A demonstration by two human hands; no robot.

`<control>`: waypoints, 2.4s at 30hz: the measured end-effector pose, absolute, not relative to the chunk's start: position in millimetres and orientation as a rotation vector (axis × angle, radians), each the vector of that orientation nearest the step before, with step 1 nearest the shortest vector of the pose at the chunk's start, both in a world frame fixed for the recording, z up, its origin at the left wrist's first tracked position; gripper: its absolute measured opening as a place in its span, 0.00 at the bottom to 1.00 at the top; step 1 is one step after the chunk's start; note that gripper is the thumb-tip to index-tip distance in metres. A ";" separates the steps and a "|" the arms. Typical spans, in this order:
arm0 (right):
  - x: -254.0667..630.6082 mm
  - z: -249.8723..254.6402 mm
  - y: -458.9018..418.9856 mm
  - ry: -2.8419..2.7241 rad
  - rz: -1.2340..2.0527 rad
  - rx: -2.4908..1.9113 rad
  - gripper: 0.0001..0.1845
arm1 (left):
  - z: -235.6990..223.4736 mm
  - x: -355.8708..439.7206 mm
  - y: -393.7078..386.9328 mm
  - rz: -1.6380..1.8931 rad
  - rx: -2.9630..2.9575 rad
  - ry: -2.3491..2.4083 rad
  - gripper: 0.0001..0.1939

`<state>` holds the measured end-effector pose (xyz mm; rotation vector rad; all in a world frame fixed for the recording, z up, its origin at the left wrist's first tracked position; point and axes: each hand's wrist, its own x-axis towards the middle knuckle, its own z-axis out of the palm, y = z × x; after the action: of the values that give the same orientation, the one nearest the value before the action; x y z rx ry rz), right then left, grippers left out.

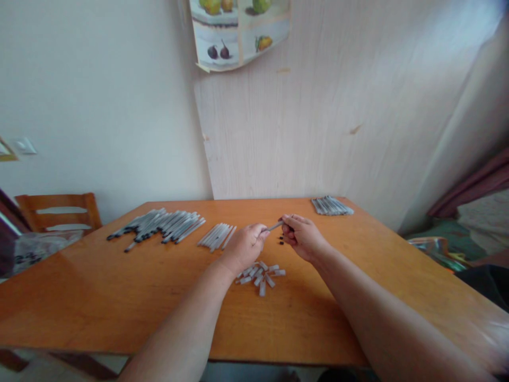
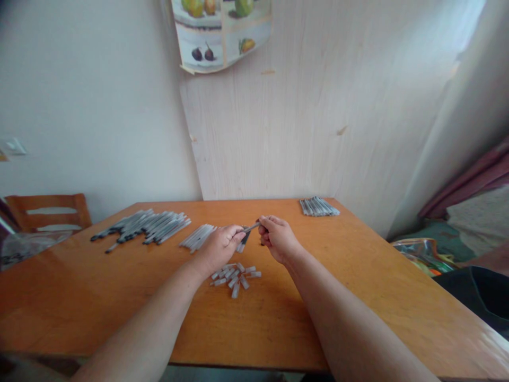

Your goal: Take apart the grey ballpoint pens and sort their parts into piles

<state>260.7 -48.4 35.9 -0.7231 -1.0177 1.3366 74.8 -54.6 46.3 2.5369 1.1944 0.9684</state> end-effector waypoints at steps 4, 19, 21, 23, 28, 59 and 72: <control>260.5 37.2 -49.5 -1.021 1.319 -0.738 0.16 | 46.8 74.7 -53.9 0.951 2.453 1.178 0.15; 258.3 36.9 -51.2 -1.029 1.330 -0.756 0.15 | 42.9 72.2 -52.1 0.958 2.191 1.051 0.18; 257.8 37.3 -51.6 -1.036 1.336 -0.753 0.15 | 43.3 71.5 -52.3 0.962 2.164 1.045 0.18; 257.4 37.1 -51.5 -1.042 1.340 -0.755 0.15 | 43.0 70.9 -51.8 0.970 2.143 1.043 0.18; 257.0 35.9 -50.9 -1.061 1.345 -0.757 0.15 | 42.8 70.4 -51.7 0.949 2.069 1.052 0.19; 280.6 34.9 -47.8 -1.273 1.180 -1.017 0.14 | 30.1 50.7 -32.9 1.083 1.210 0.955 0.16; 263.6 19.1 -55.9 -1.991 0.874 -1.378 0.09 | 31.1 47.4 -30.3 1.207 1.123 0.983 0.17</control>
<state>263.6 -55.9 19.1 -1.3779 -1.9913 0.8745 47.4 -30.3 31.1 1.1232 0.9829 1.2069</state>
